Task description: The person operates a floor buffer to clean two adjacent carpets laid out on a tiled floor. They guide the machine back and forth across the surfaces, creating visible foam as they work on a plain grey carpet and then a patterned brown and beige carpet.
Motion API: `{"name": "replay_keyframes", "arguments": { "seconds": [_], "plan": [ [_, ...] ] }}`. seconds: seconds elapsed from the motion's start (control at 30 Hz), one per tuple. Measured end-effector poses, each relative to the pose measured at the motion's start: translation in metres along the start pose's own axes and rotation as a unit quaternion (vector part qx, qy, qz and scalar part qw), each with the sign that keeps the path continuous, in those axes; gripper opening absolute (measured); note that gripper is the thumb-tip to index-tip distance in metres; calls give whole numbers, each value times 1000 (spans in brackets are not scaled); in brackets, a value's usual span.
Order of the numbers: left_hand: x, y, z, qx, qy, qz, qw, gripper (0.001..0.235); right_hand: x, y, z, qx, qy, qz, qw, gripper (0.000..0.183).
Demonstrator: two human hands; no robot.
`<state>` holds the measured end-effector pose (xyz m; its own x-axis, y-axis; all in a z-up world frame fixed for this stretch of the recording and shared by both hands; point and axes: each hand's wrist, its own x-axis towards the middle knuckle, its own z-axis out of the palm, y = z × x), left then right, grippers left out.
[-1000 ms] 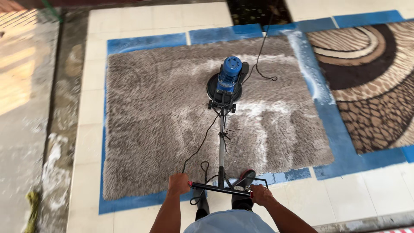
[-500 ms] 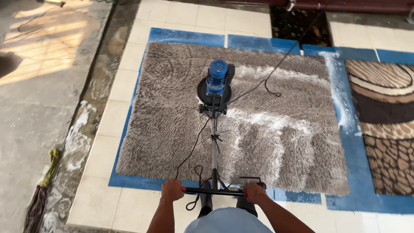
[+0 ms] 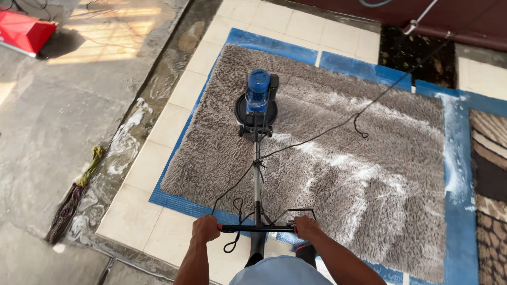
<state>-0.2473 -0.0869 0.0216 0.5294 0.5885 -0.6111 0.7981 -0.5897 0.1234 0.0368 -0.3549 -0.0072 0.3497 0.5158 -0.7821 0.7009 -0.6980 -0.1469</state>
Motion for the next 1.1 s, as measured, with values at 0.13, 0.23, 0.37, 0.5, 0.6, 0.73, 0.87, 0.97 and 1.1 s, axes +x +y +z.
{"name": "replay_keyframes", "arguments": {
  "seconds": [0.13,0.23,0.37,0.5,0.6,0.73,0.87,0.97,1.1],
  "plan": [
    [-6,-8,-1,-9,-19,-29,999,12,14,-7,-14,-29,7,-56,998,42],
    [-8,-15,-1,-11,0,-43,999,11,24,-16,-21,-41,23,-71,996,33],
    [-10,-27,-3,-17,-8,-64,998,11,38,-29,-30,-66,26,-97,993,30],
    [-15,-38,-7,-27,-8,-76,997,13,52,-45,-37,-85,39,-124,988,27],
    [-18,-44,-11,-36,-23,-91,995,14,59,-52,-41,-65,40,-119,990,20],
    [-26,-53,-19,-34,-22,-112,993,14,65,-61,-45,-59,81,-161,982,17],
    [-36,-68,-32,-28,-26,-125,991,16,69,-77,-52,-84,48,-161,982,16],
    [-51,-80,-37,-47,-39,-144,988,19,60,-87,-59,-97,76,-210,970,17],
    [-73,-91,-47,-42,-64,-163,984,18,33,-104,-79,-118,52,-212,969,18]
  ]
}}
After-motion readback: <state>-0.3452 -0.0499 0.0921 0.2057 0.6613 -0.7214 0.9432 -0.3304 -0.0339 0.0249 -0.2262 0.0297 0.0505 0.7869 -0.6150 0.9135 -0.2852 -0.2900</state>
